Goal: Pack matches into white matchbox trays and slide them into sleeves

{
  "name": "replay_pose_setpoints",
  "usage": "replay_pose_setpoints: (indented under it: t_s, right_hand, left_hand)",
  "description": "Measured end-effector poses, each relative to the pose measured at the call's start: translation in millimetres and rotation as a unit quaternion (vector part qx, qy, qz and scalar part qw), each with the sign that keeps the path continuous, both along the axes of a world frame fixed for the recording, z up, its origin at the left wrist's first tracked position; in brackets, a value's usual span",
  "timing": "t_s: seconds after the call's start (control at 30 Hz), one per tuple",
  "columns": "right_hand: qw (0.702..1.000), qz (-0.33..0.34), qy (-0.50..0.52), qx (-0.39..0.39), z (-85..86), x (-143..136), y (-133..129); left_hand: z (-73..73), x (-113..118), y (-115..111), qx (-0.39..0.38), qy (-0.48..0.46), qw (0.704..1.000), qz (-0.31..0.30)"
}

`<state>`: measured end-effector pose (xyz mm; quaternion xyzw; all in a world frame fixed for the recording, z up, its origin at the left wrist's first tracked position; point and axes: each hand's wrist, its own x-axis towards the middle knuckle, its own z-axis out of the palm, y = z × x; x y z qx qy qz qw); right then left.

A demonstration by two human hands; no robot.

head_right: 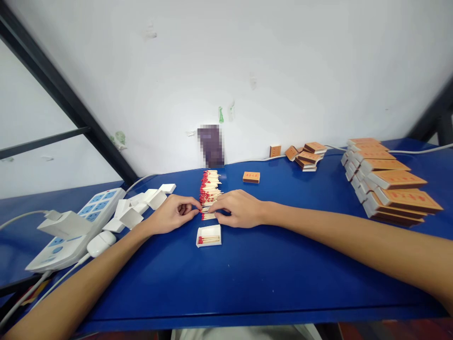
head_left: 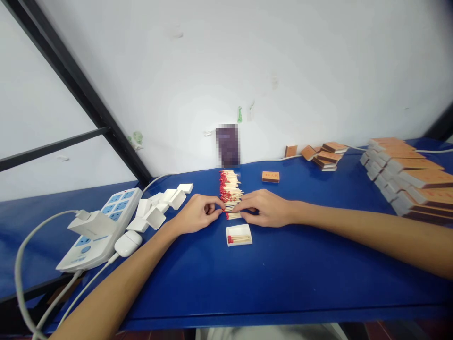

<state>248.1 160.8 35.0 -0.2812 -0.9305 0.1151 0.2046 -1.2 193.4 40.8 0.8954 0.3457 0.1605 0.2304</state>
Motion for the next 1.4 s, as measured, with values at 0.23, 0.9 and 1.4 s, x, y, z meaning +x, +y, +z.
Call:
replay_pose_setpoints:
  t_s: [0.23, 0.9, 1.4]
  right_hand:
    - [1.000, -0.010, -0.015, 0.004, 1.6, -1.3, 0.1]
    - [1.000, -0.013, -0.004, 0.006, -0.9, -0.8, 1.9]
    - [1.000, 0.008, 0.020, 0.010, -2.4, 0.9, 2.4]
  left_hand:
    - [-0.7, -0.6, 0.6, -0.001, -0.003, 1.000, -0.001]
    - [-3.8, -1.1, 1.1, -0.012, -0.012, 1.000, -0.006]
    - [-0.8, 1.0, -1.5, -0.013, -0.013, 1.000, -0.010]
